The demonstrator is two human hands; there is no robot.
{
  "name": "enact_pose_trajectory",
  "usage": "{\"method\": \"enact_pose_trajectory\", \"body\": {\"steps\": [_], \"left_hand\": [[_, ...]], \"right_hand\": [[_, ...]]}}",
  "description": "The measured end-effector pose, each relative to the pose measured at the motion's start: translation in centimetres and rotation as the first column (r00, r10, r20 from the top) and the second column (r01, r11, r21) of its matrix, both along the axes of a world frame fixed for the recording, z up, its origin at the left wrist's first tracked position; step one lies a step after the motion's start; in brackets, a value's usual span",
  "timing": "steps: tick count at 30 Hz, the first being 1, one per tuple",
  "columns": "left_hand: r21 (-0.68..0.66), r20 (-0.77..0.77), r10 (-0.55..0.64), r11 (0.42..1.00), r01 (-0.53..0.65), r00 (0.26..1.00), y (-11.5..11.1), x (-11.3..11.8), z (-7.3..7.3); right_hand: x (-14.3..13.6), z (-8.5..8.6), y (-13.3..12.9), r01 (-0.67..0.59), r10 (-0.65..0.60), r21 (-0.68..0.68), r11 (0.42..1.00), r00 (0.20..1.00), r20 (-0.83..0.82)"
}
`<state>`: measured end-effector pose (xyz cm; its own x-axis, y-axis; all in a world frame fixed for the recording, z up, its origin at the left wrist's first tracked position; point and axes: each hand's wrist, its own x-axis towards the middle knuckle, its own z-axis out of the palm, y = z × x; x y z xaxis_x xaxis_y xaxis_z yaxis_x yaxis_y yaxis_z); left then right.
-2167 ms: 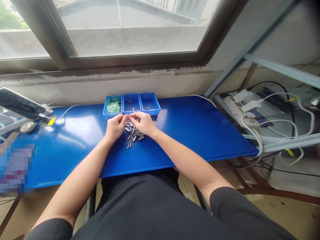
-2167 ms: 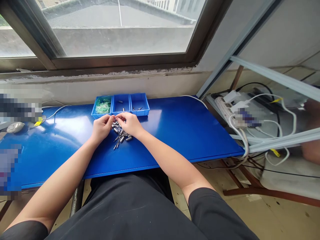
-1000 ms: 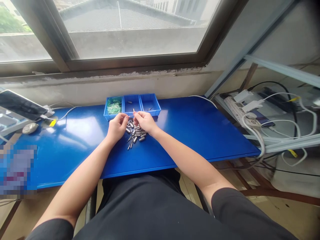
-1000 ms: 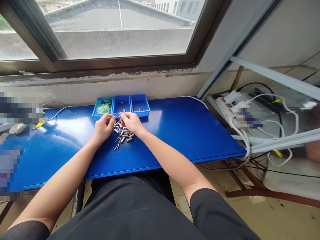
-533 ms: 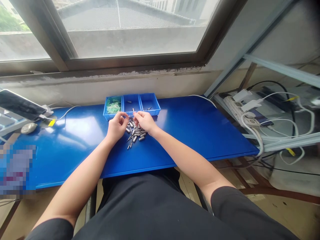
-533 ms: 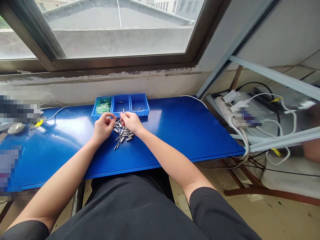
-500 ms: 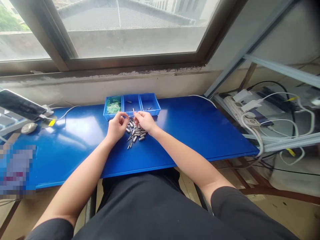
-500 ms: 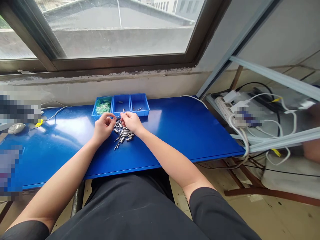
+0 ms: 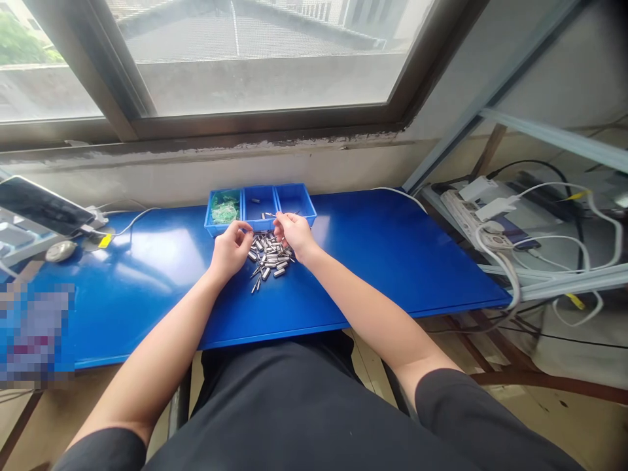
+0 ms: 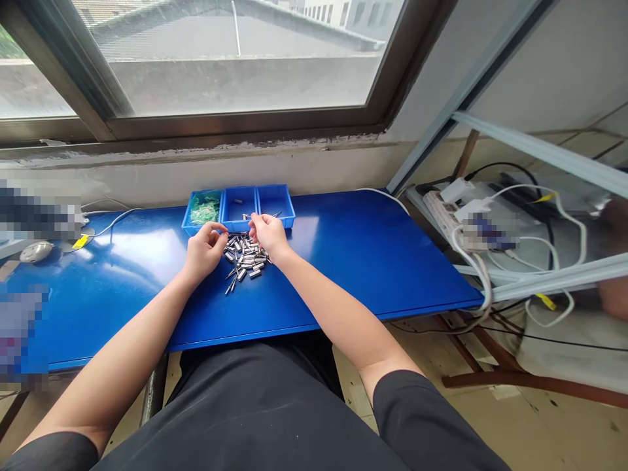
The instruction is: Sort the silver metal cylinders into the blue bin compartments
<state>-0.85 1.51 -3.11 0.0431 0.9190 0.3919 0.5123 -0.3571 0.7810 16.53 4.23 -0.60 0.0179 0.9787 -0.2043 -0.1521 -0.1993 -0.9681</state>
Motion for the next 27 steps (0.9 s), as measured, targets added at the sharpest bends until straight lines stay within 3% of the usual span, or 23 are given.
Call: {"method": "enact_pose_trajectory", "body": {"steps": [27], "left_hand": [[-0.004, -0.035, -0.034, 0.999, 0.034, 0.999, 0.06, -0.11, -0.13]], "right_hand": [[0.36, 0.89, -0.03, 0.113, -0.118, -0.086, 0.990, 0.991, -0.059]]}}
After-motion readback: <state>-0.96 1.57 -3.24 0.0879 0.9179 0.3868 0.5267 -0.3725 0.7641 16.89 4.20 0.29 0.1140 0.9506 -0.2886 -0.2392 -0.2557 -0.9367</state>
